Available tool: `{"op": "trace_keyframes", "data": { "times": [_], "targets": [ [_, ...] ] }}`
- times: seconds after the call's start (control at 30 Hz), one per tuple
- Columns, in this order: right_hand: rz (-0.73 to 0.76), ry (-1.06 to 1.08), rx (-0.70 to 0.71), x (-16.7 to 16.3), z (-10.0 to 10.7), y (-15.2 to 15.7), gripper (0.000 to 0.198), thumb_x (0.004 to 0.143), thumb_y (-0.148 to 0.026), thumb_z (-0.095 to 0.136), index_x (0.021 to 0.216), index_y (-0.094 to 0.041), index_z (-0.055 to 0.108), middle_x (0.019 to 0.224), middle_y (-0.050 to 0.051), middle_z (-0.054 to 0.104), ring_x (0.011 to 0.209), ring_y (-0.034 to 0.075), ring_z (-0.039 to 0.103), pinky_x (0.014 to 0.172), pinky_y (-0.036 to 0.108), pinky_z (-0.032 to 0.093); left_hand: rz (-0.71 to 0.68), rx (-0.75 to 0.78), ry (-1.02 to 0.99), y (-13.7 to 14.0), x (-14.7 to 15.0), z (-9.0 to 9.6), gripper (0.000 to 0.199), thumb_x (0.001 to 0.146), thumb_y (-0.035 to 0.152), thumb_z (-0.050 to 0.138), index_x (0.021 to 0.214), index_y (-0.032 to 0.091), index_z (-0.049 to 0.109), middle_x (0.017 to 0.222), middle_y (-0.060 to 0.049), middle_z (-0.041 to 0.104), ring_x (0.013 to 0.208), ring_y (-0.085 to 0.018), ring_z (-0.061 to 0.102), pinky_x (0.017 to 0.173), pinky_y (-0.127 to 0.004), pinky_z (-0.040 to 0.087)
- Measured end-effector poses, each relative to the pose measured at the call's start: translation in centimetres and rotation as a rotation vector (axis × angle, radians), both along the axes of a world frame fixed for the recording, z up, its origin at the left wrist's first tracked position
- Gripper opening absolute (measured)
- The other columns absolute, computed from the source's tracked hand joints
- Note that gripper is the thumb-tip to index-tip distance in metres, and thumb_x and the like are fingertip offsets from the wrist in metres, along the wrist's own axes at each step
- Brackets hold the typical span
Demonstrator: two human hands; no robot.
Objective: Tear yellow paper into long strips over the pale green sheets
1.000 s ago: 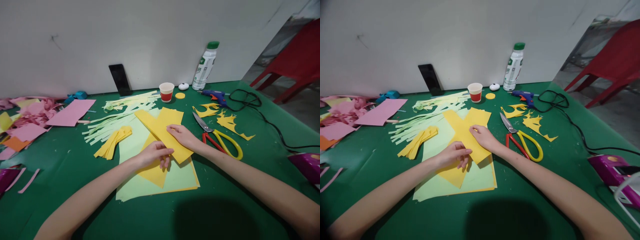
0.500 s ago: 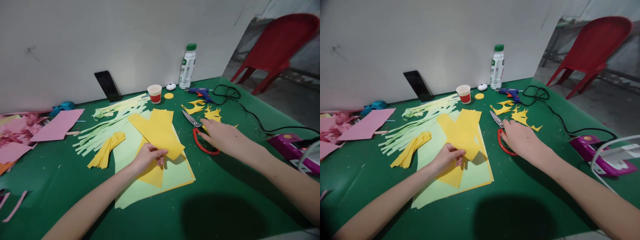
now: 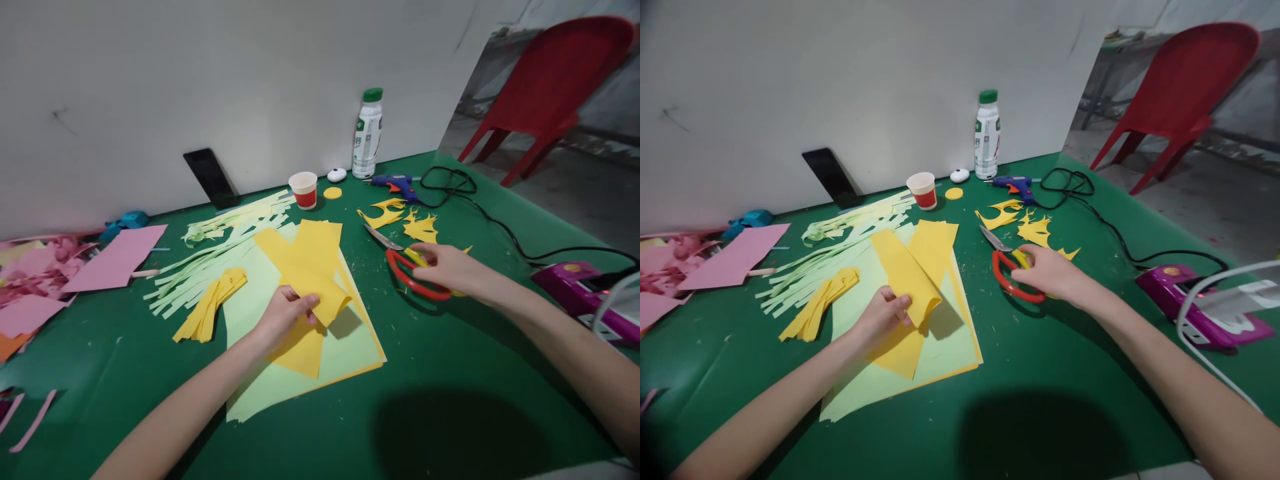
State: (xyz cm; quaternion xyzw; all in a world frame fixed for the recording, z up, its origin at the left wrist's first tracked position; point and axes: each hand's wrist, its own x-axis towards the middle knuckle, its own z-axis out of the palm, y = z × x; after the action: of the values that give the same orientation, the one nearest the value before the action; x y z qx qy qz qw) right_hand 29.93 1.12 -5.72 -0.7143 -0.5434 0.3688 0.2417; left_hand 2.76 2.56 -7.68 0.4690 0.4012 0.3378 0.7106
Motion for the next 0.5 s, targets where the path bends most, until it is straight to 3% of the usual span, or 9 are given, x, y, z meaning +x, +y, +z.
{"op": "trace_keyframes", "data": {
  "times": [0.2, 0.3, 0.4, 0.5],
  "targets": [
    [0.082, 0.641, 0.035, -2.0, 0.3, -0.8, 0.038, 0.056, -0.037, 0.048, 0.088, -0.023, 0.034, 0.058, -0.006, 0.031, 0.048, 0.010, 0.033, 0.039, 0.021, 0.028, 0.187, 0.139, -0.120, 1.3, -0.4, 2.3, 0.033, 0.052, 0.043, 0.076, 0.057, 0.014, 0.063, 0.060, -0.003, 0.065, 0.055, -0.013, 0.059, 0.053, -0.022, 0.046],
    [0.126, 0.786, 0.001, -3.7, 0.7, -2.2, 0.031, 0.069, -0.040, 0.046, 0.093, -0.025, 0.035, 0.054, -0.006, 0.037, 0.048, 0.012, 0.040, 0.042, 0.024, 0.036, 0.229, 0.212, -0.166, 2.2, -0.3, 2.6, 0.033, 0.057, 0.044, 0.073, 0.070, 0.015, 0.067, 0.074, -0.006, 0.069, 0.069, -0.017, 0.063, 0.060, -0.025, 0.048],
    [0.210, 1.002, -0.097, -4.7, 1.0, -3.6, 0.037, 0.070, -0.025, 0.049, 0.104, -0.026, 0.036, 0.071, -0.001, 0.056, 0.062, 0.013, 0.055, 0.060, 0.030, 0.047, 0.241, 0.272, -0.194, 3.3, 0.0, 2.5, 0.034, 0.059, 0.045, 0.072, 0.075, 0.015, 0.069, 0.082, -0.007, 0.069, 0.075, -0.018, 0.063, 0.061, -0.025, 0.047],
    [0.478, 1.093, -0.141, -5.1, 1.1, -4.3, 0.051, 0.059, -0.011, 0.046, 0.107, -0.028, 0.041, 0.094, 0.001, 0.060, 0.087, 0.015, 0.059, 0.083, 0.034, 0.044, 0.250, 0.336, -0.204, 4.2, 0.0, 2.5, 0.035, 0.058, 0.044, 0.072, 0.078, 0.016, 0.069, 0.090, -0.008, 0.069, 0.077, -0.018, 0.063, 0.058, -0.023, 0.047]
  ]
}}
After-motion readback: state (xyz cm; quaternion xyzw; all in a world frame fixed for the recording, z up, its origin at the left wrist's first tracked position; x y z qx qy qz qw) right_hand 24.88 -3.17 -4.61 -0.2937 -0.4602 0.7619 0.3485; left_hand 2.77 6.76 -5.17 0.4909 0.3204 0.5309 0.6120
